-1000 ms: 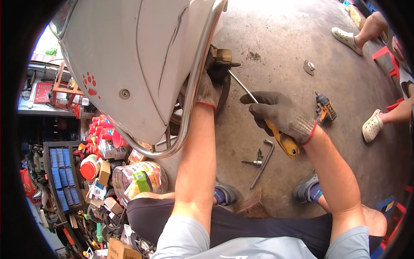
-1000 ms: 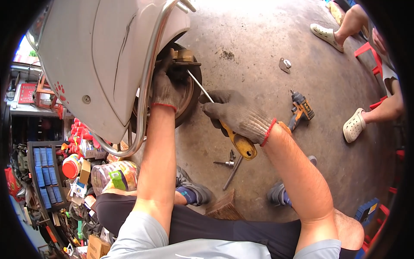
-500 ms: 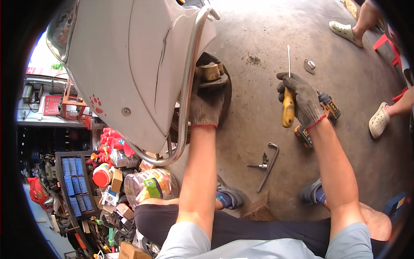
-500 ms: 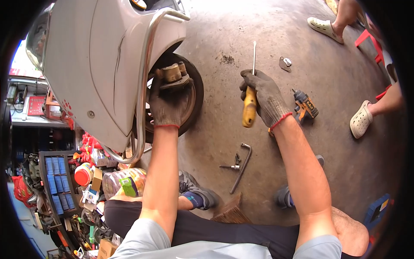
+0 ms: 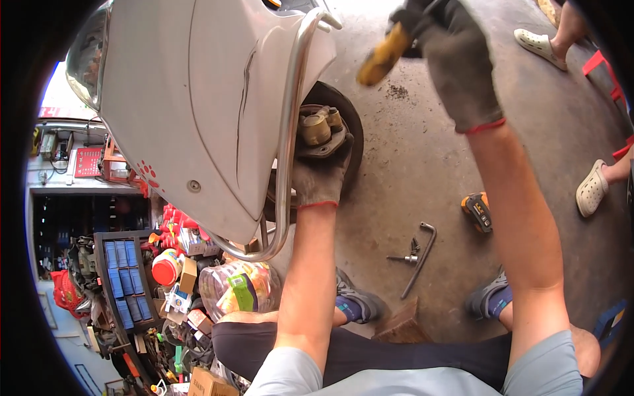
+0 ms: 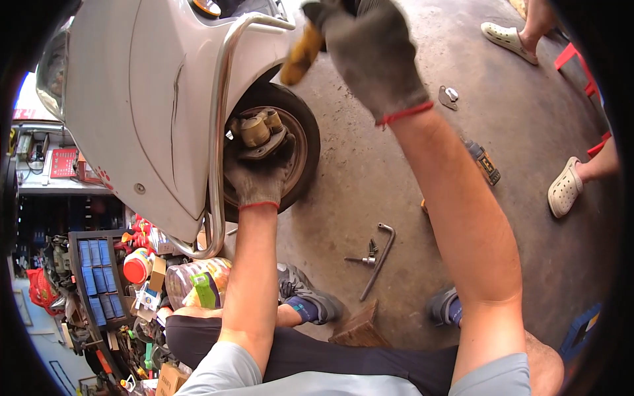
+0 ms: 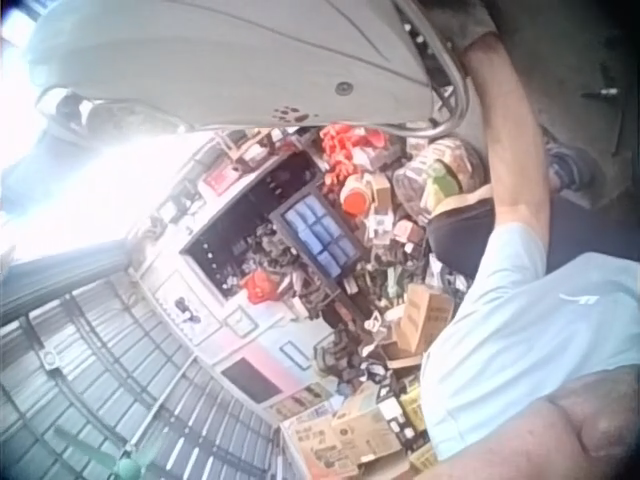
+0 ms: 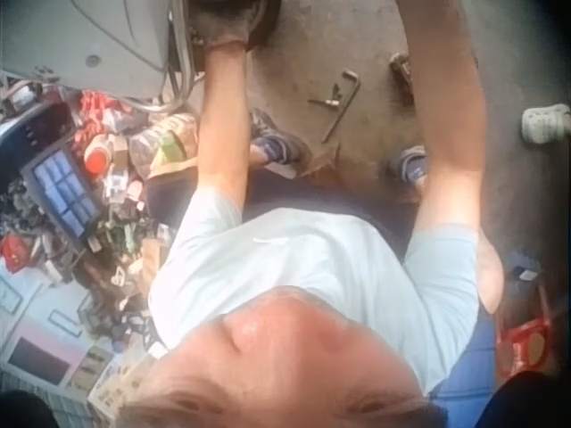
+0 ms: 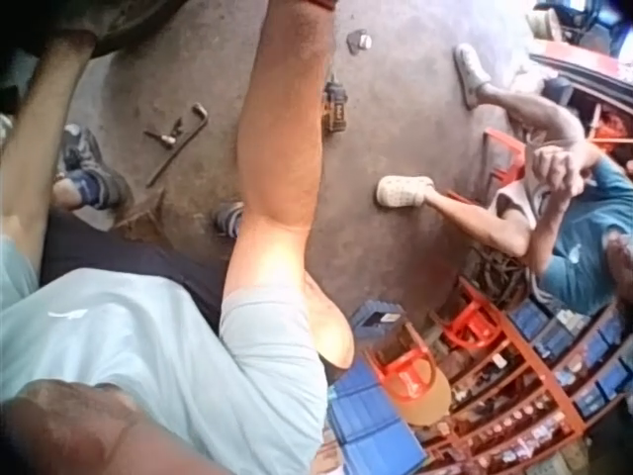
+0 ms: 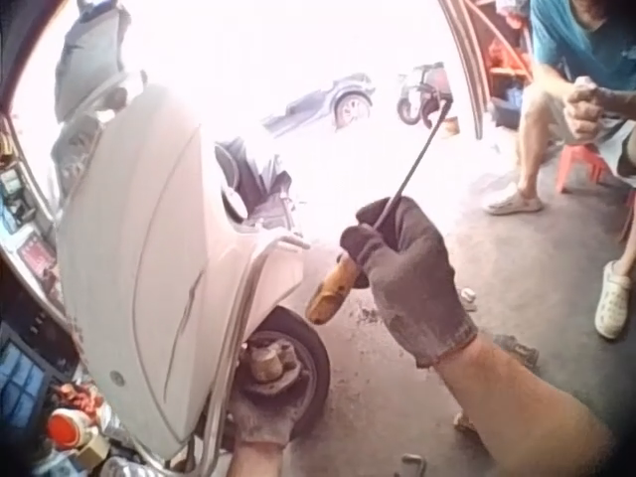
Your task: Repairing and reassembling the front disc brake assembly of a scooter.
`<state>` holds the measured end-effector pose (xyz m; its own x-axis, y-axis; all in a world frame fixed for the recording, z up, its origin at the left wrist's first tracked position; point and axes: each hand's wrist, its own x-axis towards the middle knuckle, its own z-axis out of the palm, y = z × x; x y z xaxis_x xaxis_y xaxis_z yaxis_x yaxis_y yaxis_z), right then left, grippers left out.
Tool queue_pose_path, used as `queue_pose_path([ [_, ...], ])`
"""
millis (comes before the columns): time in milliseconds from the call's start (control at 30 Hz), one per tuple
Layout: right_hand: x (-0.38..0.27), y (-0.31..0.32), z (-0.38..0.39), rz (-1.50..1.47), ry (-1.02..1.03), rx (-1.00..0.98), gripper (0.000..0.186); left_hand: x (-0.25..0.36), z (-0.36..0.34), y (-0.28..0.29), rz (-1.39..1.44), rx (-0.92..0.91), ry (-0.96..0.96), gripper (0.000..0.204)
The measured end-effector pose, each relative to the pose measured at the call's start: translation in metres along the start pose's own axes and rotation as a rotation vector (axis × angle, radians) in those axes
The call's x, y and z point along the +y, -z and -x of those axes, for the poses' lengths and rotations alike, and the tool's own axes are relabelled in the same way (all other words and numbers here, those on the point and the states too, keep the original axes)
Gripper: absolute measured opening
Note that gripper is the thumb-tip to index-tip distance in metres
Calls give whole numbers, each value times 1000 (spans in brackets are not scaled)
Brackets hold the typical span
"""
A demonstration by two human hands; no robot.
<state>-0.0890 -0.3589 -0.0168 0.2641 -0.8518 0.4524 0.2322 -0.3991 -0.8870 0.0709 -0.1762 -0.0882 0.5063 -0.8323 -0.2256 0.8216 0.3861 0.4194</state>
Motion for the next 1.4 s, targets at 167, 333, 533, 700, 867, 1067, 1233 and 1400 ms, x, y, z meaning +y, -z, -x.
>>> queue_pose_path([
  [167, 50, -62, 50, 185, 90, -148, 14, -4, -4, 9, -179, 35, -67, 46],
  [333, 4, -5, -22, 119, 97, -166, 15, 3, -2, 6, -162, -31, -77, 46],
  [533, 55, -56, 34, 247, 100, -154, 10, 6, -14, 23, -143, 5, -70, 46],
  [700, 35, -38, 30, 90, 84, -121, 18, -3, 6, -3, -217, 15, -89, 49],
  [867, 35, -46, 29, -89, 10, -16, 10, 8, -5, 16, -239, -7, -37, 42],
  [1067, 48, -70, 75, 89, 43, -121, 16, 8, -4, 19, -241, 50, -81, 45],
  [1233, 26, -14, 17, -371, 12, -106, 17, -1, 3, 7, -231, -13, -85, 45],
  [1400, 44, -64, 87, -5, -51, -157, 20, 10, 0, 11, -258, -40, -77, 40],
])
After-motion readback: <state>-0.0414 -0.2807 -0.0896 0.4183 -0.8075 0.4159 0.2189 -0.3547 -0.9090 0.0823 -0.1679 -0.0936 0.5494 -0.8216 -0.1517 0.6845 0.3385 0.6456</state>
